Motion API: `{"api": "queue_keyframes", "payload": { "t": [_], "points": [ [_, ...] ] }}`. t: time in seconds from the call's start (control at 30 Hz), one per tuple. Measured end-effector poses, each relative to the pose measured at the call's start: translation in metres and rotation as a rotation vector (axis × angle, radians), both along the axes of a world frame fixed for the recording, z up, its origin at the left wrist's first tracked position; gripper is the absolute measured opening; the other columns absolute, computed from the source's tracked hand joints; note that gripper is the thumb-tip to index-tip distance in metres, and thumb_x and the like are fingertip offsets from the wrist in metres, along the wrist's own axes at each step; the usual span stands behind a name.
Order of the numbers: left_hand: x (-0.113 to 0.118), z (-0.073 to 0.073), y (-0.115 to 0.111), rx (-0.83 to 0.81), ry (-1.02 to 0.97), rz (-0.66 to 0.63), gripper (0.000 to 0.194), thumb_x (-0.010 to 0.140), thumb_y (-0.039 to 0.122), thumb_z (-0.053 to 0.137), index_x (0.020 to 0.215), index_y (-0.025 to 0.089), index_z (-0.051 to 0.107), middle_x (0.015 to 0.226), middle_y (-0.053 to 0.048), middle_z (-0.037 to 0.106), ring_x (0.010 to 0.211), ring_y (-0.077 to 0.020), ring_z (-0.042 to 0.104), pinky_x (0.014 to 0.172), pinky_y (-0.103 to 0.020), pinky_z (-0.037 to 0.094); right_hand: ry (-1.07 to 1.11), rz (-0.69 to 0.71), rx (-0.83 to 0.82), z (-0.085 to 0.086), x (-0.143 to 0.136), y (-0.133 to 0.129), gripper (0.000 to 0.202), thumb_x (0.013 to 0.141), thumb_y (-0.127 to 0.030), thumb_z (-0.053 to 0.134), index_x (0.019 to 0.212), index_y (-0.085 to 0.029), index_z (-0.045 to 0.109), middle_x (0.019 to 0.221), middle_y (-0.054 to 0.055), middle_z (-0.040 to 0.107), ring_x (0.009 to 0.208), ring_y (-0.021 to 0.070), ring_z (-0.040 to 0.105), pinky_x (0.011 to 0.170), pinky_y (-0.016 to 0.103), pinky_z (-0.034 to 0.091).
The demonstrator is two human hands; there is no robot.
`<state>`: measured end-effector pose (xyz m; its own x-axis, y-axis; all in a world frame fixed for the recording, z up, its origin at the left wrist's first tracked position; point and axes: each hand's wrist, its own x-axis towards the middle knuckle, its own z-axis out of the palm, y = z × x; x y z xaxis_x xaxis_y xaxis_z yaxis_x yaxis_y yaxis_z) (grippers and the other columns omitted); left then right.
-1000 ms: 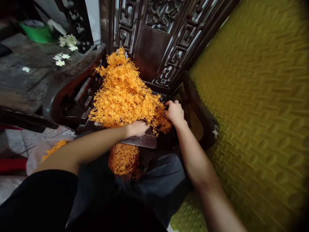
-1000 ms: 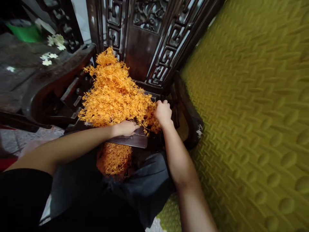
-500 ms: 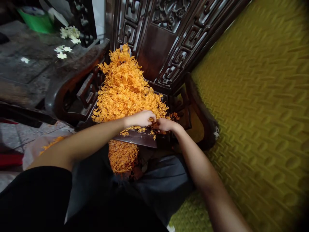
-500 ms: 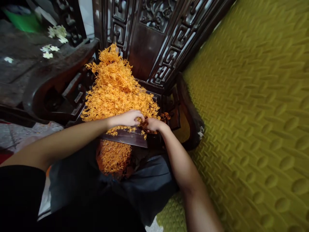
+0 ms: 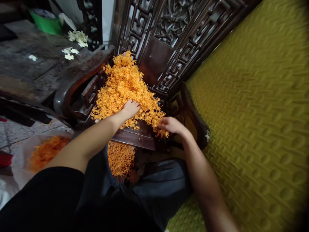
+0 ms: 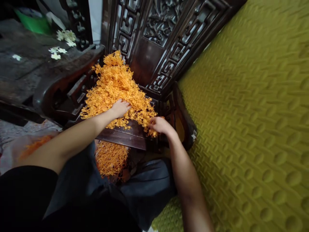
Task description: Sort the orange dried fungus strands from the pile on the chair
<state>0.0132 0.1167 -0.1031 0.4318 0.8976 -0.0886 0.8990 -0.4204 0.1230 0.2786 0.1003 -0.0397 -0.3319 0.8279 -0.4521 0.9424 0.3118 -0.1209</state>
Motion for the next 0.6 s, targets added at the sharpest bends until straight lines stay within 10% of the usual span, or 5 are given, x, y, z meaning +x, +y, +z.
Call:
{"api": "queue_keyframes", "payload": {
  "t": [0.2, 0.33, 0.43, 0.6],
  "points": [
    [0.016, 0.009, -0.007, -0.076, -0.04, -0.073, 0.06, 0.082, 0.012, 0.062, 0.141, 0.024, 0.061, 0.126, -0.016, 0.07, 0.115, -0.0312, 0.064, 0.102, -0.046, 0.041, 0.946, -0.27, 1.21, 0.085, -0.004, -0.008, 0.032, 0.096, -0.047, 0.059, 0.096, -0.015, 0.066, 0.086, 0.006, 0.066, 0.073, 0.0167, 0.062, 0.068, 0.032, 0.052],
    [0.011, 0.025, -0.015, -0.099, -0.054, -0.113, 0.052, 0.083, 0.016, 0.064, 0.134, 0.025, 0.067, 0.114, -0.013, 0.075, 0.102, -0.0282, 0.068, 0.092, -0.042, 0.047, 1.202, -0.287, 1.818, 0.111, -0.022, -0.013, 0.025, 0.1, -0.045, 0.055, 0.095, -0.021, 0.061, 0.09, 0.007, 0.057, 0.08, 0.019, 0.063, 0.076, 0.037, 0.054],
    [0.005, 0.046, -0.026, -0.053, -0.257, -0.148, 0.034, 0.094, 0.033, 0.057, 0.124, 0.026, 0.073, 0.108, -0.01, 0.076, 0.096, -0.0246, 0.069, 0.087, -0.039, 0.05, 1.27, -0.182, 1.668, 0.096, -0.03, -0.013, 0.026, 0.1, -0.046, 0.056, 0.096, -0.02, 0.06, 0.085, 0.006, 0.059, 0.077, 0.0193, 0.065, 0.071, 0.036, 0.055],
    [0.006, 0.078, -0.051, -0.001, -1.145, -0.055, 0.051, 0.092, 0.049, 0.063, 0.133, 0.019, 0.065, 0.122, -0.013, 0.072, 0.102, -0.0212, 0.068, 0.09, -0.036, 0.053, 0.897, 0.034, 1.158, 0.04, -0.042, -0.024, 0.02, 0.097, -0.035, 0.061, 0.098, -0.016, 0.069, 0.067, 0.002, 0.063, 0.058, 0.0157, 0.059, 0.06, 0.03, 0.05]
  ]
}}
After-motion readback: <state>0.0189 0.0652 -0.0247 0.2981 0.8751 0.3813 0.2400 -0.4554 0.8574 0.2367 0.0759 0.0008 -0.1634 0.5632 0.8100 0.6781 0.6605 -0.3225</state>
